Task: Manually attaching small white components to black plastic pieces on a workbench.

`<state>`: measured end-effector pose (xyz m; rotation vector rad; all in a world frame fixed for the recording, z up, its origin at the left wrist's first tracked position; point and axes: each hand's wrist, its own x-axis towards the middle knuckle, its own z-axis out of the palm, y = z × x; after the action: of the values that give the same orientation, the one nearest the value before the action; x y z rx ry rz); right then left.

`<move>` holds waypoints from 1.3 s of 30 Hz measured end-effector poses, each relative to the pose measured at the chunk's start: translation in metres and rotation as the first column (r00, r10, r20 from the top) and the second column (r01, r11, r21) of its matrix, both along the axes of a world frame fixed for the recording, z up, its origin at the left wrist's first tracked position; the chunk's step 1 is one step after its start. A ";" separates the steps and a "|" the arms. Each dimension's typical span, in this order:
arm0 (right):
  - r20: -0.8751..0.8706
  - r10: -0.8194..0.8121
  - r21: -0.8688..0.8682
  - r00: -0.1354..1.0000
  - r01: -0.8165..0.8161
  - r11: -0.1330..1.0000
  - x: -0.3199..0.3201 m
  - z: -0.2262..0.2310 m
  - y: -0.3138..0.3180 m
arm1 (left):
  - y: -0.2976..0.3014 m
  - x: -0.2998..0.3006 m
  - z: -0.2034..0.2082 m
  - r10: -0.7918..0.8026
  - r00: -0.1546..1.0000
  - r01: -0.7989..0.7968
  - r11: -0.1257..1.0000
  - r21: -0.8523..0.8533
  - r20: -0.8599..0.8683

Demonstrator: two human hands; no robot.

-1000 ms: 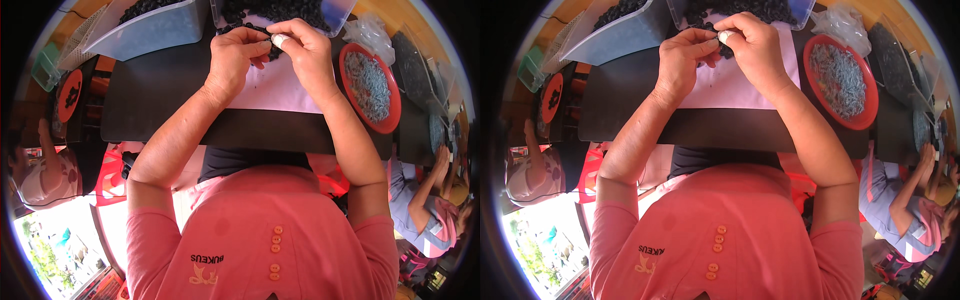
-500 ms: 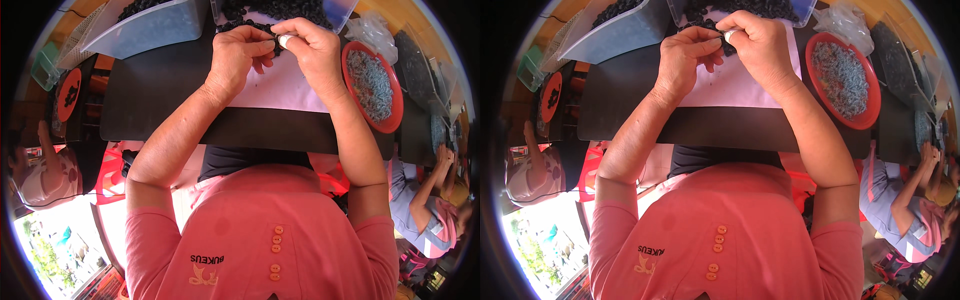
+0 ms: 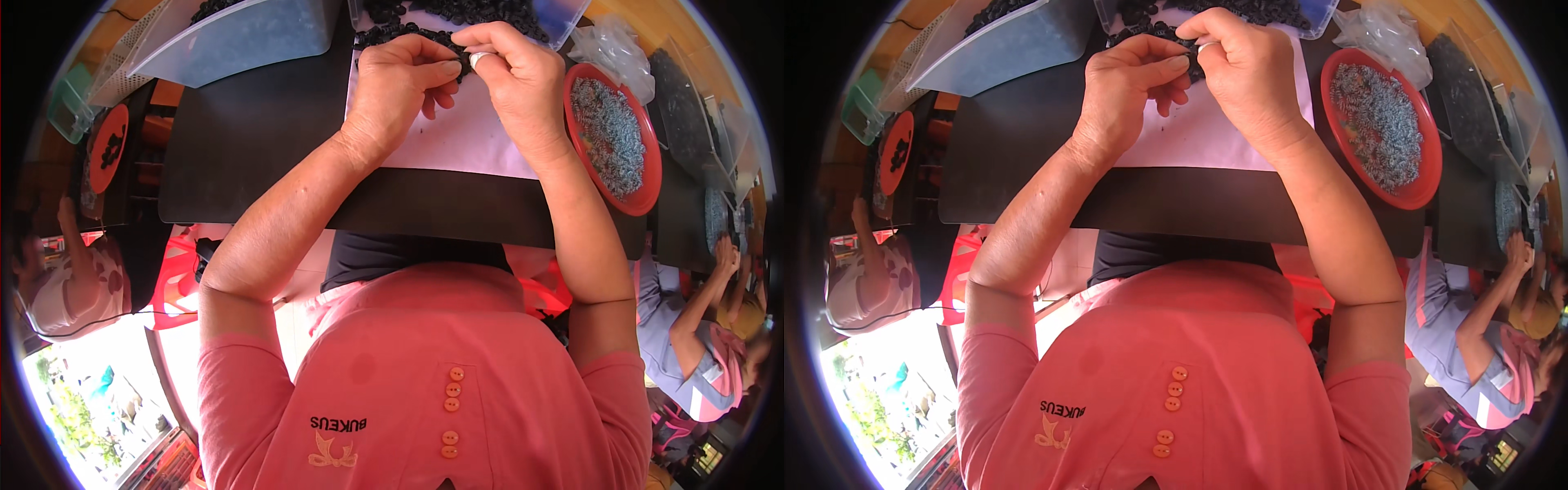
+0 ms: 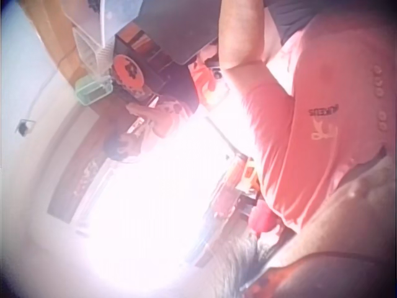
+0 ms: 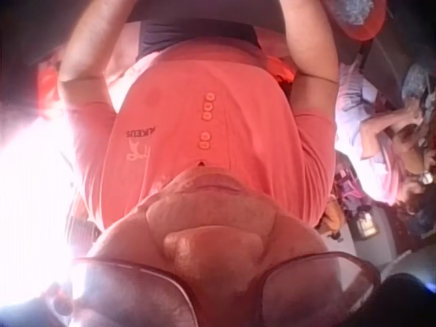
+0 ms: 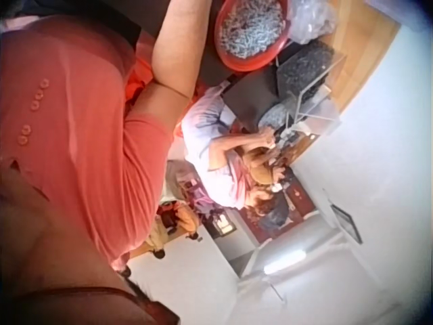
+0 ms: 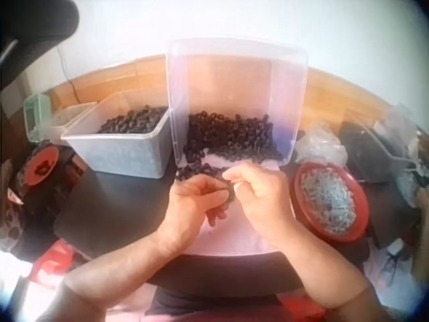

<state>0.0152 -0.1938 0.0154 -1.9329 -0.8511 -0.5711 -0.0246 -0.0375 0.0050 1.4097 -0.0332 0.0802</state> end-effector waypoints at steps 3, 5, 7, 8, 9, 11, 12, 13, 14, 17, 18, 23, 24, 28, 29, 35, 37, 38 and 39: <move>-0.070 -0.042 0.061 0.997 0.046 0.997 -0.006 0.005 0.002 | -0.002 0.000 -0.003 -0.024 1.000 0.024 0.999 -0.043 0.003; -0.105 -0.088 0.036 0.991 0.093 0.995 -0.009 0.006 0.003 | -0.001 0.000 -0.003 -0.041 0.999 0.041 0.996 -0.075 0.005; -0.140 -0.138 0.008 0.981 0.140 0.990 -0.010 0.004 0.004 | 0.000 -0.001 -0.001 -0.045 0.998 0.043 0.997 -0.063 -0.031; -0.061 -0.115 0.038 0.992 0.117 0.992 -0.009 0.000 0.006 | 0.000 -0.001 -0.001 -0.045 0.999 0.042 0.997 -0.065 -0.032; 0.021 -0.093 0.065 0.995 0.091 0.994 -0.007 -0.003 0.007 | 0.000 -0.001 0.000 -0.043 0.998 0.040 0.998 -0.057 -0.055; 0.081 -0.101 0.069 0.992 0.096 0.993 -0.007 -0.011 0.008 | 0.000 -0.002 0.002 -0.041 0.996 0.037 0.998 -0.051 -0.079; 0.141 -0.110 0.075 0.984 0.100 0.992 -0.006 -0.013 0.009 | 0.000 -0.003 0.003 -0.035 0.995 0.030 0.998 -0.054 -0.092; 0.142 -0.108 0.073 0.984 0.098 0.992 -0.006 -0.014 0.011 | 0.000 -0.004 0.004 -0.030 0.994 0.024 0.998 -0.056 -0.105; 0.209 -0.112 0.124 0.972 0.087 0.988 -0.005 -0.015 0.013 | 0.000 -0.005 0.004 -0.029 0.994 0.023 0.998 -0.058 -0.104; 0.310 -0.129 0.181 0.942 0.074 0.981 0.000 -0.022 0.018 | -0.001 -0.006 0.005 -0.031 0.992 0.023 0.998 -0.065 -0.119; 0.344 -0.138 0.190 0.929 0.075 0.979 0.000 -0.023 0.018 | -0.001 -0.007 0.005 -0.020 0.994 0.014 0.998 -0.063 -0.103; 0.565 -0.112 0.110 0.817 0.060 0.992 0.001 -0.016 0.022 | -0.003 -0.007 0.001 0.042 0.999 -0.043 0.999 -0.006 -0.013; 0.630 -0.112 0.109 0.769 0.055 0.992 0.002 -0.016 0.023 | -0.006 -0.006 -0.001 0.070 0.997 -0.070 0.998 -0.010 0.015; 0.615 -0.129 0.093 0.778 0.091 0.991 0.000 -0.019 0.024 | -0.010 -0.009 0.000 0.146 0.988 -0.146 0.989 0.003 0.049; 0.511 -0.146 0.133 0.847 0.089 0.987 0.000 -0.024 0.024 | -0.009 -0.009 0.001 0.146 0.988 -0.146 0.989 0.003 0.051; 0.207 -0.153 0.192 0.966 0.113 0.975 -0.008 -0.021 0.016 | -0.006 -0.008 0.007 0.067 0.997 -0.068 0.997 -0.025 -0.034; 0.189 -0.174 0.197 0.967 0.136 0.971 -0.011 -0.015 0.016 | -0.007 -0.008 0.008 0.052 0.999 -0.052 0.999 0.007 0.012; 0.190 -0.174 0.198 0.966 0.136 0.971 -0.011 -0.015 0.016 | -0.007 -0.008 0.007 0.051 0.999 -0.051 0.999 0.007 0.013; 0.158 -0.166 0.217 0.973 0.130 0.967 -0.012 -0.014 0.016 | -0.008 -0.009 0.007 0.054 0.998 -0.054 0.999 0.006 0.032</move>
<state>0.0033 -0.1776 0.0010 -1.7843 -0.7271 -0.8955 -0.0337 -0.0456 0.0120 1.4162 -0.0220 0.1479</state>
